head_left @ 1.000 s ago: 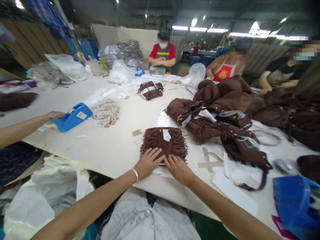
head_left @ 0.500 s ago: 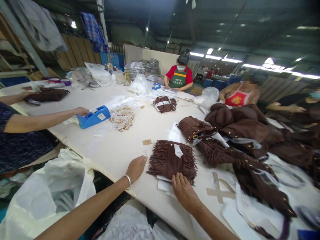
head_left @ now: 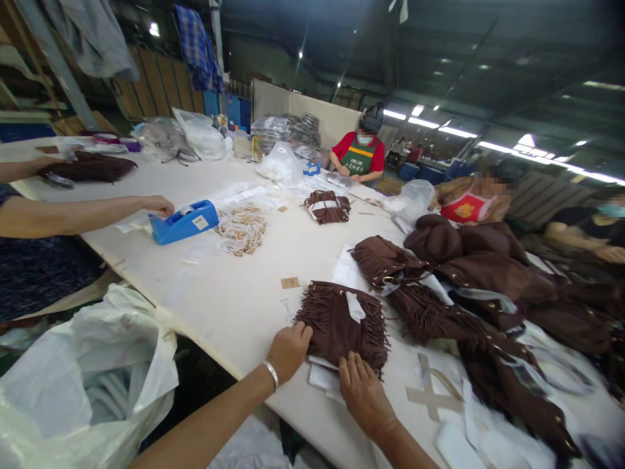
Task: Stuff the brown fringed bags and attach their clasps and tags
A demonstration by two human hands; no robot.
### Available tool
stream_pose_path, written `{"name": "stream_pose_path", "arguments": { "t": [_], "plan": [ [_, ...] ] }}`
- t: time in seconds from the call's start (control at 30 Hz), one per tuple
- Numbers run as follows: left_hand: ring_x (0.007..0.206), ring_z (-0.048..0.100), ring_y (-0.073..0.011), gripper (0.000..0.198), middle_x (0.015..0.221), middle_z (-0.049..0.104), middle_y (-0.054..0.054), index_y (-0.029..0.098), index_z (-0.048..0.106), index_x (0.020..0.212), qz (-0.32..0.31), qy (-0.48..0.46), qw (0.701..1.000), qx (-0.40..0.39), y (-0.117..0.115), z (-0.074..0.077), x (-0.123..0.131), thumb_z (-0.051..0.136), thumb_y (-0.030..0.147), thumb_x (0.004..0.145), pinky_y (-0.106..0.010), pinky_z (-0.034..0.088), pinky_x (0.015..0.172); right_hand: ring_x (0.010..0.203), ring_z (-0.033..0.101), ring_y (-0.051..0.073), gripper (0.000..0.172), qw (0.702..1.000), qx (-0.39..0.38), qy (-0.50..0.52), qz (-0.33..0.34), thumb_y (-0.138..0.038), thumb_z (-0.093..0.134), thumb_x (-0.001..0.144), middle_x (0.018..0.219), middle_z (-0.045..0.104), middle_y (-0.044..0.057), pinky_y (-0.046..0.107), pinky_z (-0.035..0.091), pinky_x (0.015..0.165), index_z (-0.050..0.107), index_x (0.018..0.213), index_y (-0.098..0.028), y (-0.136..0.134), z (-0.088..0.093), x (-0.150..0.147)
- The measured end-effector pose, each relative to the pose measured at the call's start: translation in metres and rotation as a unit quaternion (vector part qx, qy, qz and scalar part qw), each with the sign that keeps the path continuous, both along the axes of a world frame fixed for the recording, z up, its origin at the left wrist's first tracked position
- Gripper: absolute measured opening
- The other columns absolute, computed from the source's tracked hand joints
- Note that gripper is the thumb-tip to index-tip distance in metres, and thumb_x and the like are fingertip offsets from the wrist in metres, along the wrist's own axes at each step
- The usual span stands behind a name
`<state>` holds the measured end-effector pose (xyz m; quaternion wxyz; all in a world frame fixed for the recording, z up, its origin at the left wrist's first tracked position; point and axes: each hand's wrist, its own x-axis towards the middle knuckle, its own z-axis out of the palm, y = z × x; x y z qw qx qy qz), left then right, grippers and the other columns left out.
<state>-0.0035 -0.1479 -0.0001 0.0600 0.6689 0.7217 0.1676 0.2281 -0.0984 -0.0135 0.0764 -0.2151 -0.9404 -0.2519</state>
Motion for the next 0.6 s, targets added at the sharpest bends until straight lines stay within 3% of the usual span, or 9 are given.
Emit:
{"name": "stream_pose_path", "arguments": {
  "t": [0.2,0.27,0.37,0.43,0.5,0.6],
  "plan": [
    [0.080,0.060,-0.0229,0.022,0.094,0.061,-0.009,0.018,0.057,0.096,0.010,0.043,0.999,-0.006,-0.006,0.000,0.007,0.038,0.008,0.090,-0.036,0.049,0.071,0.109,0.061,0.031,0.037,0.999,0.007,0.032,-0.005,-0.011,0.053,0.077,0.117,0.064,0.022,0.041,0.048,0.089,0.057,0.114,-0.011,-0.001,-0.002,0.002],
    [0.073,0.061,-0.0212,0.023,0.091,0.063,-0.008,0.019,0.057,0.095,0.001,0.054,0.999,-0.005,-0.006,0.010,-0.002,0.043,0.003,0.085,-0.034,0.049,0.066,0.107,0.062,0.030,0.036,0.998,0.026,0.063,0.004,-0.011,0.049,0.078,0.115,0.066,0.021,0.041,0.048,0.088,0.058,0.113,-0.013,0.000,-0.005,0.002],
    [0.068,0.061,-0.0205,0.023,0.083,0.065,-0.004,0.020,0.058,0.087,-0.025,0.042,0.999,0.000,0.007,0.041,-0.020,0.048,0.002,0.077,-0.034,0.049,0.065,0.100,0.065,0.029,0.032,0.990,0.066,0.122,0.027,-0.012,0.041,0.081,0.106,0.069,0.018,0.040,0.048,0.084,0.059,0.107,-0.015,0.005,-0.011,0.000],
    [0.084,0.064,-0.0219,0.022,0.091,0.067,-0.006,0.020,0.060,0.091,-0.026,0.015,0.998,0.048,0.026,0.061,-0.026,0.046,0.006,0.081,-0.038,0.050,0.078,0.095,0.067,0.027,0.031,0.983,0.098,0.154,0.036,-0.010,0.036,0.083,0.100,0.071,0.017,0.038,0.048,0.083,0.060,0.102,-0.015,0.009,-0.015,-0.002],
    [0.113,0.057,-0.0229,0.031,0.119,0.063,-0.010,0.019,0.058,0.113,-0.033,0.005,0.992,0.119,0.054,0.068,-0.022,0.041,0.012,0.088,-0.041,0.044,0.098,0.092,0.068,0.025,0.032,0.977,0.124,0.169,0.038,-0.008,0.034,0.083,0.095,0.072,0.016,0.038,0.048,0.083,0.061,0.099,-0.016,0.012,-0.018,-0.004],
    [0.139,0.033,-0.0259,0.046,0.150,0.040,-0.009,0.018,0.041,0.139,-0.094,0.041,0.984,0.145,0.096,0.049,-0.007,0.039,0.023,0.094,-0.050,0.027,0.114,0.092,0.068,0.024,0.032,0.978,0.129,0.158,0.032,-0.007,0.035,0.083,0.094,0.073,0.015,0.038,0.048,0.085,0.061,0.100,-0.017,0.012,-0.017,-0.004]
  ]
}}
